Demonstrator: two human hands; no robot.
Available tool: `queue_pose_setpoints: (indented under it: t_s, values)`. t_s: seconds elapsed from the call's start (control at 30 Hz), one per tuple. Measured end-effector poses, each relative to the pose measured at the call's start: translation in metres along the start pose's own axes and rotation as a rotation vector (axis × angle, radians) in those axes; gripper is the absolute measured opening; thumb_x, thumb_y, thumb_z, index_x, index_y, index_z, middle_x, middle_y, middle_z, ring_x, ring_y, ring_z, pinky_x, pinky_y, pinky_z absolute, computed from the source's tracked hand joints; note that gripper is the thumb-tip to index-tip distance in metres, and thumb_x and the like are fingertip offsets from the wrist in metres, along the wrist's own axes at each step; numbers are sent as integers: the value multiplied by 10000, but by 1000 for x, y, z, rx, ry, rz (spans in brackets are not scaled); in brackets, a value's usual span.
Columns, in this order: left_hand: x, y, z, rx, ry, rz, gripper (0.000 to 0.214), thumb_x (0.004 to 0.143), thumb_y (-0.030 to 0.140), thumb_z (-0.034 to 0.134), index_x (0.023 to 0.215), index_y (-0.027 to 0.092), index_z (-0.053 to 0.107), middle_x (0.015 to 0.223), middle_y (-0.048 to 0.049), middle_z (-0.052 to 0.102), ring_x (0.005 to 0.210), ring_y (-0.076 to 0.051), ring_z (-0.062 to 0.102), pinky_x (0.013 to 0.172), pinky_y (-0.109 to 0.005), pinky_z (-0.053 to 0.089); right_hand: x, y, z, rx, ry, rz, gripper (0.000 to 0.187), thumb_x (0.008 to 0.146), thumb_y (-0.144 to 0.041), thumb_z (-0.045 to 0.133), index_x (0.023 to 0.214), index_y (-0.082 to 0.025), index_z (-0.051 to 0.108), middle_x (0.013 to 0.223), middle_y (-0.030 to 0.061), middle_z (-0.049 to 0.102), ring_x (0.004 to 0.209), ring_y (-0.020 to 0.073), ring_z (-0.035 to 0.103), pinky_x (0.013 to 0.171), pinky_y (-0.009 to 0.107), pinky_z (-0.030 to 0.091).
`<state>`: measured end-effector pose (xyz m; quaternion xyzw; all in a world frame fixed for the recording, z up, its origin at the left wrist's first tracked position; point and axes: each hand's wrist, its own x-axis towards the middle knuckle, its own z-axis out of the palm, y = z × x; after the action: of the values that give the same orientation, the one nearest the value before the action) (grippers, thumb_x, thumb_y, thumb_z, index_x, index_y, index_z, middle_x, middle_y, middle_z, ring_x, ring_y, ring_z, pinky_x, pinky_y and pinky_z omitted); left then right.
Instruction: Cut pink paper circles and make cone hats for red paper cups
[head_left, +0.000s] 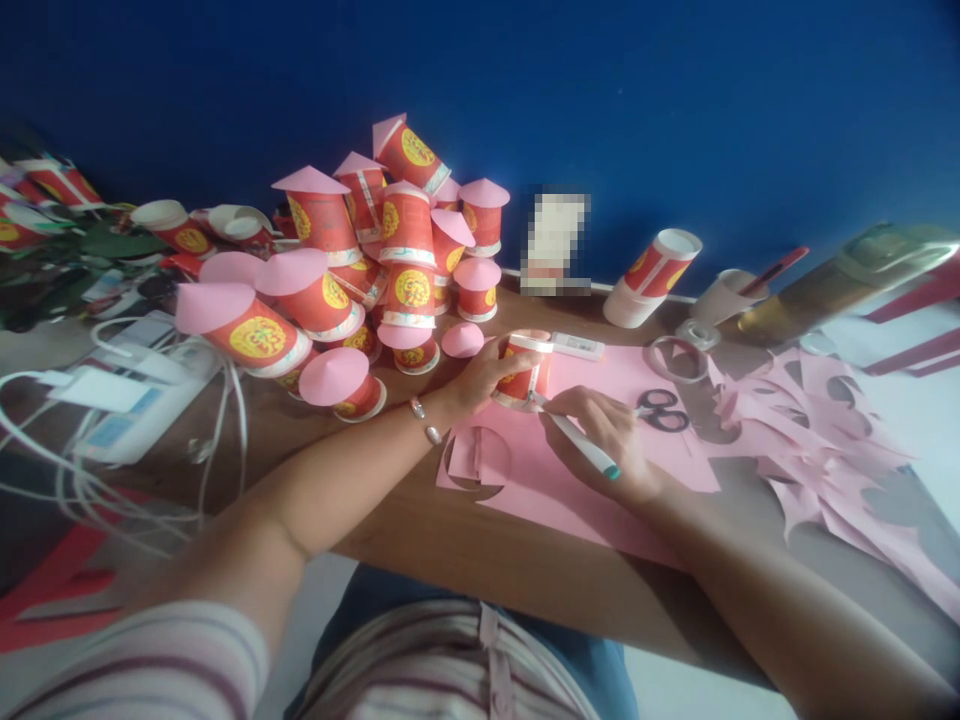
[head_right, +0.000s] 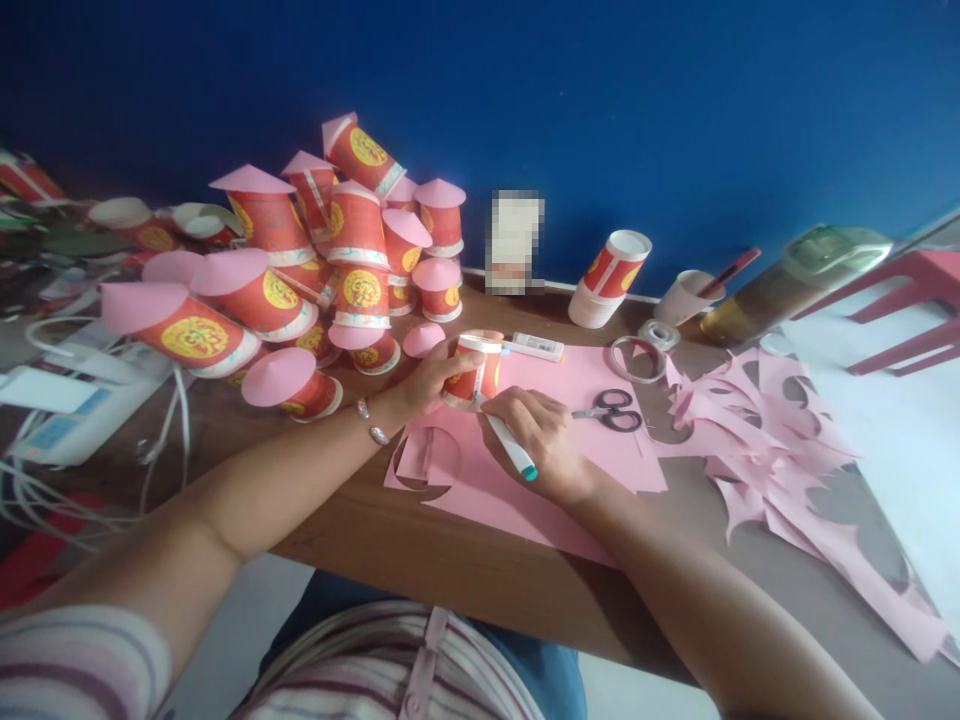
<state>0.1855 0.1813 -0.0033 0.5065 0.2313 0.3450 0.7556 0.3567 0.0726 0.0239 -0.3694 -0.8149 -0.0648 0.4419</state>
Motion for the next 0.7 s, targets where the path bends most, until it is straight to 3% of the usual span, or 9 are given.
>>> queue_pose_setpoints:
  t_s: [0.17, 0.7]
  values:
    - [2, 2, 3, -14, 59, 31, 571, 764, 419, 810, 1270, 187, 683, 1072, -89, 740, 982, -232, 669, 867, -354, 517, 0, -2, -1, 61, -15, -23, 161, 911, -74, 632, 996, -203, 587, 763, 16, 677, 616, 150, 629, 569, 275, 502]
    - [0, 10, 11, -109, 119, 35, 438, 750, 437, 804, 1084, 170, 709, 937, -52, 736, 864, -192, 660, 813, -331, 510, 1, -5, -1, 59, -19, -12, 138, 925, -83, 622, 983, -205, 597, 761, 17, 684, 606, 145, 624, 560, 269, 494]
